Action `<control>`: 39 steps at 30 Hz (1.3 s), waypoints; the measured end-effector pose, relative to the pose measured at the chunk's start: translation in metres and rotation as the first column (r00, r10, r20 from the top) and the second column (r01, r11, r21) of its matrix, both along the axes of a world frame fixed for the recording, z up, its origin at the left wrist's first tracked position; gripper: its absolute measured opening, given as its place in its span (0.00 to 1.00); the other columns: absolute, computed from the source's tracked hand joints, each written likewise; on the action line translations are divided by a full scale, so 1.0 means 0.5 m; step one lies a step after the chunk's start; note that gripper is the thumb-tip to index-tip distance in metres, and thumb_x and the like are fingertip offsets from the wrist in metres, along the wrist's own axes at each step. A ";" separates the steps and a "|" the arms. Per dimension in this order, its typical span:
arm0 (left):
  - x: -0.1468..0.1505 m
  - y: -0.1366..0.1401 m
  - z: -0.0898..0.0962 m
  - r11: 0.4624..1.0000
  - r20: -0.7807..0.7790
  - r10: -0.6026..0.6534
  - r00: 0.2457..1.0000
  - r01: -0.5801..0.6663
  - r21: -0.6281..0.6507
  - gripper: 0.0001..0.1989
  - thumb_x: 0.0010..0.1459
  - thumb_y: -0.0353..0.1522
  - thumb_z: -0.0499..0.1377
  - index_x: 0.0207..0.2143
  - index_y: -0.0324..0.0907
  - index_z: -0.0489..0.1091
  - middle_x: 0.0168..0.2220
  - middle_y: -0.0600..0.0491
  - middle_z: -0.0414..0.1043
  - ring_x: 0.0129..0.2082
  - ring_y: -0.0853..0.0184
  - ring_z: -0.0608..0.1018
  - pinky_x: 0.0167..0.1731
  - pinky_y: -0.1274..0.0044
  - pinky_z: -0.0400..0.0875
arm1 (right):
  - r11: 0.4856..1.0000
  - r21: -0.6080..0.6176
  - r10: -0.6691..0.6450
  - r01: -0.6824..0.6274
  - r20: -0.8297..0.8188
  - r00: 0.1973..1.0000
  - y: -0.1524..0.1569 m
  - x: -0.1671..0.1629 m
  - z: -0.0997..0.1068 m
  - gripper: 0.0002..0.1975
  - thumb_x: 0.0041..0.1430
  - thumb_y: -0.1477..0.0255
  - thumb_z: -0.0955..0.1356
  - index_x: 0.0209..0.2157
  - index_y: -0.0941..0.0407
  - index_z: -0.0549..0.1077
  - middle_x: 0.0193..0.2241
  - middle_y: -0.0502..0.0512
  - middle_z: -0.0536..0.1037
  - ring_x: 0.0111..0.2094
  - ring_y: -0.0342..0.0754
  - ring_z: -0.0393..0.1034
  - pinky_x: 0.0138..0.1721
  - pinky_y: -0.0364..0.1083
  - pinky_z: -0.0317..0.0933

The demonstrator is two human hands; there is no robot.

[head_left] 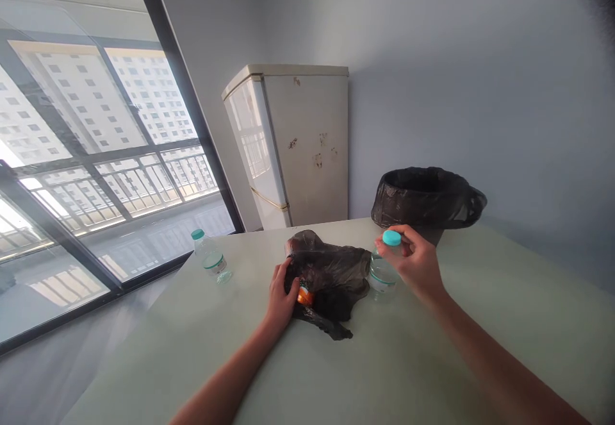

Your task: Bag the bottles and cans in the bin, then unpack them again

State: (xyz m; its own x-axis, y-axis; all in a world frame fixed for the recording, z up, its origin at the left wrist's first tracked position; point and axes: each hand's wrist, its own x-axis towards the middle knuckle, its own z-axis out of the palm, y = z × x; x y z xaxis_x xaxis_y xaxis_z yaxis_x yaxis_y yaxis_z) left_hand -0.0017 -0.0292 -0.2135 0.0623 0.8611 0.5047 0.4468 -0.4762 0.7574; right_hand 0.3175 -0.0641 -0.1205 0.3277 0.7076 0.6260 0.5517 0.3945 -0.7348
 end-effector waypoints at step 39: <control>0.003 -0.003 0.010 1.000 -0.011 0.000 1.000 0.000 -0.010 0.22 0.65 0.33 0.56 0.61 0.45 0.66 0.54 0.47 0.72 0.55 0.57 0.75 0.58 0.63 0.69 | 0.979 -0.020 0.199 -0.205 -0.162 0.966 0.015 -0.026 -0.040 0.11 0.58 0.61 0.74 0.35 0.53 0.74 0.31 0.52 0.77 0.31 0.49 0.71 0.38 0.50 0.66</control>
State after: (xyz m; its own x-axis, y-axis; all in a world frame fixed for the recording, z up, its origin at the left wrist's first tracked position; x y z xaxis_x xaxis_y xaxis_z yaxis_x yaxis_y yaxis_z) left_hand -0.0004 -0.0308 -0.2086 0.0676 0.8659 0.4956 0.4547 -0.4688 0.7572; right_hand 0.3043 -0.0564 -0.1407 0.2688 0.7907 0.5500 0.3387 0.4570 -0.8225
